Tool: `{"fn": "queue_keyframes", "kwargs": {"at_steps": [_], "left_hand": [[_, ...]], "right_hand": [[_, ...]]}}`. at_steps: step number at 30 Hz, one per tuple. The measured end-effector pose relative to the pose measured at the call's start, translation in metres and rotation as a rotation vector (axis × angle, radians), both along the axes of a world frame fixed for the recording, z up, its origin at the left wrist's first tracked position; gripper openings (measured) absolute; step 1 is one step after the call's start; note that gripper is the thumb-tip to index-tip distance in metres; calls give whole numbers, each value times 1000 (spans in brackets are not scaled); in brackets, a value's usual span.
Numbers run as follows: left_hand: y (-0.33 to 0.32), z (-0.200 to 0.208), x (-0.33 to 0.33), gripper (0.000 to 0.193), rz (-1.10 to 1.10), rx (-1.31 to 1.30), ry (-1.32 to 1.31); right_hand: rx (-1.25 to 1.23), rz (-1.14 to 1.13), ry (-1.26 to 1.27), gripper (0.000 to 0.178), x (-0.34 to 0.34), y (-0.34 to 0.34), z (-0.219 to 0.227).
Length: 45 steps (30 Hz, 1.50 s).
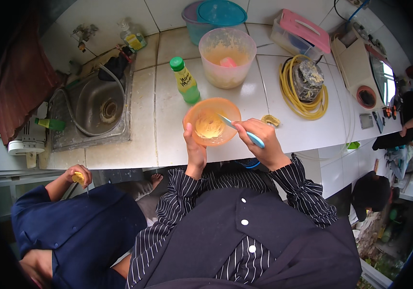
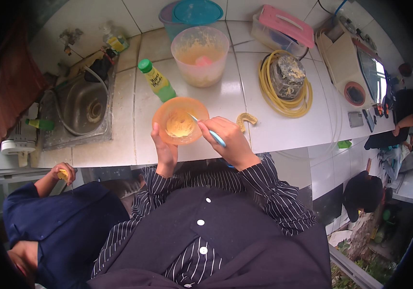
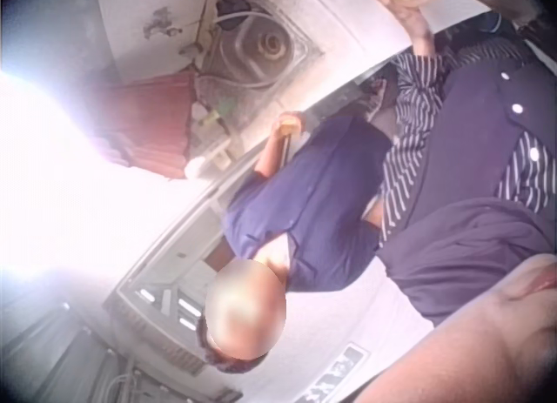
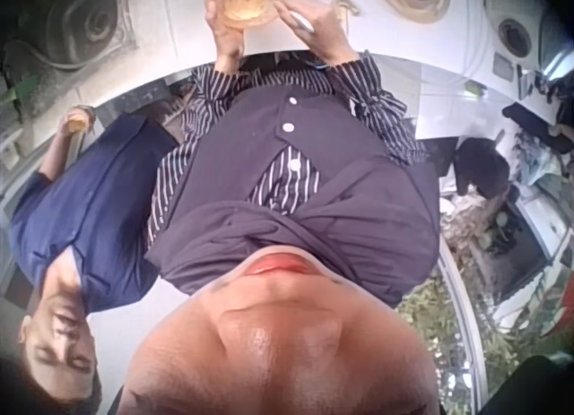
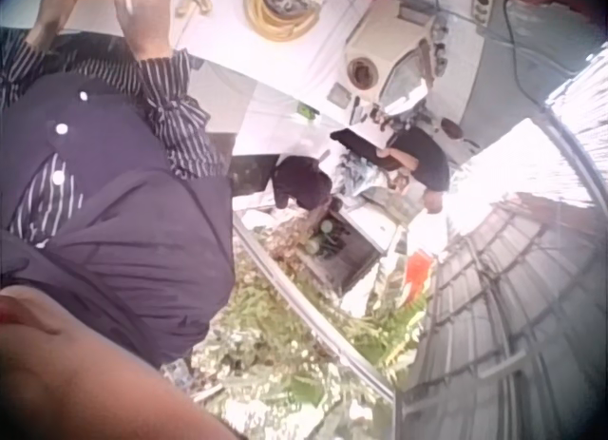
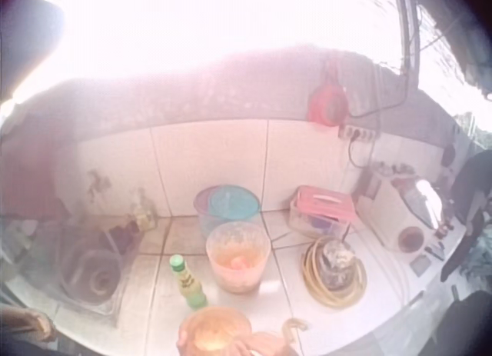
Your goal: The person holds a yellow dental mold and uses a metal sculpting tool to refine its surface. They repeatedly dip the tool into a small bowl of yellow paste to apply material to the mold, smoothing and shaping the details.
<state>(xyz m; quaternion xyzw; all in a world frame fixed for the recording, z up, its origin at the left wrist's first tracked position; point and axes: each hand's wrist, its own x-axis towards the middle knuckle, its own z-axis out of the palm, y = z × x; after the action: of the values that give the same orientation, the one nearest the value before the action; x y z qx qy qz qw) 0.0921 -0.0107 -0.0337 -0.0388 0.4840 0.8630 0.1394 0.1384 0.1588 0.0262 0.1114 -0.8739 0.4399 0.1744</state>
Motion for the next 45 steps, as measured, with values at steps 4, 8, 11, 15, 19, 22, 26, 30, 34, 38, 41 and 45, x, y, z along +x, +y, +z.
{"fn": "queue_keyframes", "kwargs": {"at_steps": [4,8,11,15,19,22,26,30,34,38,41,45], "left_hand": [[-1,1,-3,70,0,19,-21],[-5,0,0,68,23,6,10],[0,-1,-3,68,46,-5,-18],[-6,-6,-4,68,40,19,25],[-4,-9,-4,68,69,4,4],[-7,-10,-4,68,78,20,30],[-11,-11,-1,67,82,0,58],[-8,-10,-3,67,84,2,17],[-14,-20,0,67,98,18,-17],[-12,-18,-1,67,113,-24,-24],[-22,-27,2,68,156,3,-30],[-24,-25,-1,68,159,-13,-46]], "right_hand": [[-21,118,99,10,9,-30,-6],[-40,-38,-92,11,-2,-2,-5],[-60,22,87,12,-3,-26,-15],[-35,67,-54,11,6,-16,-4],[30,9,66,11,-5,-24,-14],[-51,87,18,11,7,-31,-7],[-27,-38,57,9,-2,-17,-10],[-42,110,86,9,11,-44,-14],[-60,-40,-5,11,-1,-13,-24],[-66,73,123,9,11,-54,-30],[-85,73,29,9,9,-42,-28],[-4,-30,82,9,-1,-37,-34]]}}
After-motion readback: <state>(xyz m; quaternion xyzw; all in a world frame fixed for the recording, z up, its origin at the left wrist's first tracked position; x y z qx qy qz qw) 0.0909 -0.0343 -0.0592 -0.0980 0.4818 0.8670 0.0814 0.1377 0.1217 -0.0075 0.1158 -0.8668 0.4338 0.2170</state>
